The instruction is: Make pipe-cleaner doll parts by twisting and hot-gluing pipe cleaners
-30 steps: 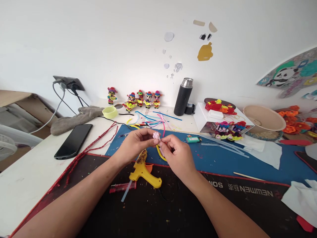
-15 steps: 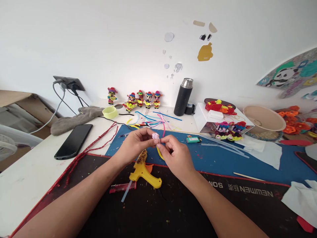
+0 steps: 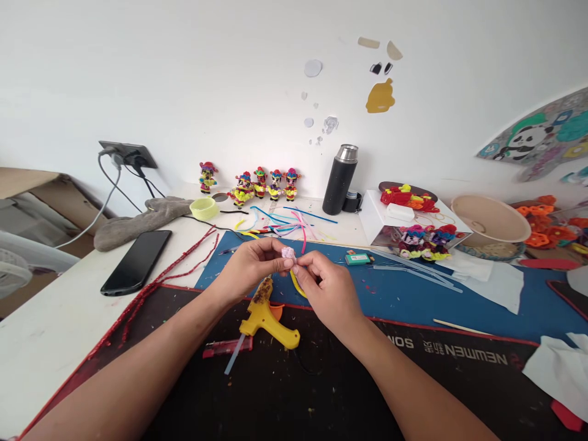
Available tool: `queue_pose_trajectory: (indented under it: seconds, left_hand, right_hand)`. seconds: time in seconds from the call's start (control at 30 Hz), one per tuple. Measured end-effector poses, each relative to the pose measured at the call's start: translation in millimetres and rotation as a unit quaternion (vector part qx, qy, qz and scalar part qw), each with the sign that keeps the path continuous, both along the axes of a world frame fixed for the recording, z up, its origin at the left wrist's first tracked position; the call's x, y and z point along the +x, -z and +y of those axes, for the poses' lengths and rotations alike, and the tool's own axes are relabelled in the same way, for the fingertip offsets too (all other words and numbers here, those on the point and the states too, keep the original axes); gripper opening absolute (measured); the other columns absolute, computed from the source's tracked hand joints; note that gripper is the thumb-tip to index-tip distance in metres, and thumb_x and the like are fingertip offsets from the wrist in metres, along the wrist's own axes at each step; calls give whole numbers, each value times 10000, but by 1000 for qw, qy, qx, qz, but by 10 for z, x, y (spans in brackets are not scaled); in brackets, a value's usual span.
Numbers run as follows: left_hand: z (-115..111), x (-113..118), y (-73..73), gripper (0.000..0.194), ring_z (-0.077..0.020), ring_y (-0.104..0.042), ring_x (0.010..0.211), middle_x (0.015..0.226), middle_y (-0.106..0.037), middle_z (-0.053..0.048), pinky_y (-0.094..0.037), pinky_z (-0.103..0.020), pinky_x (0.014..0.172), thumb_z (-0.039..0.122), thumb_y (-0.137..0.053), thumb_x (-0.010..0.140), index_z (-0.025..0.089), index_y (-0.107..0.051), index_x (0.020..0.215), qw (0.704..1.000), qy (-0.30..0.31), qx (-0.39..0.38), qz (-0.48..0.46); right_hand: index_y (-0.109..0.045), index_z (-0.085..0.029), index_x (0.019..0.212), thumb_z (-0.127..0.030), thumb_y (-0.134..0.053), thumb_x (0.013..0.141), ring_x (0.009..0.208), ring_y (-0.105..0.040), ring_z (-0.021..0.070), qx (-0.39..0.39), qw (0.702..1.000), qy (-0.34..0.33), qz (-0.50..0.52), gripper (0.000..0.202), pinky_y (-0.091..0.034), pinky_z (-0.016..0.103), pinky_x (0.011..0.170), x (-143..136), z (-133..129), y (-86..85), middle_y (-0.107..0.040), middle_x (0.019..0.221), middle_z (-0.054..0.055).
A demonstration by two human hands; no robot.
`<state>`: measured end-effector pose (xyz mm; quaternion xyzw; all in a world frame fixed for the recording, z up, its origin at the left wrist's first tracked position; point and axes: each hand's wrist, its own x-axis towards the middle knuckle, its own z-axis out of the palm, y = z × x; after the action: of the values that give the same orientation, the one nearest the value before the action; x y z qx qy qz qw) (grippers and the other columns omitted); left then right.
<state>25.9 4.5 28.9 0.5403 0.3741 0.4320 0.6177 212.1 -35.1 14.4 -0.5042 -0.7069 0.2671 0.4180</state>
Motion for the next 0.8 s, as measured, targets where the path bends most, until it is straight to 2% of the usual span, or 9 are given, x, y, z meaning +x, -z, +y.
queue_pose_trajectory:
  seconds: [0.17,0.3,0.8]
  left_hand:
    - [2,-18,-14,347,-146,-620,686,779,-708,-21,-530,-285,689,363,-973,639,155,-748,802,1000,1,2,22]
    - [5,-28,-20,344,-155,-624,688,768,-707,-25,-526,-286,671,365,-971,632,157,-751,794,999,1,2,38]
    - [6,-9,24,316,-142,-641,672,778,-724,-18,-525,-273,669,349,-968,659,164,-774,826,1000,11,-4,16]
  right_hand:
    - [-687,-229,896,-335,-603,992,486,-445,121,9,1000,4,-8,166,-297,269,529,-6,-5,8,-555,563,-55]
    - [-686,-232,885,-349,-600,991,477,-422,125,16,1000,4,-15,179,-292,274,525,-9,-5,27,-520,543,-60]
    - [-673,-227,878,-315,-599,988,501,-406,123,3,1000,-5,-4,160,-289,275,538,8,8,27,-502,560,-66]
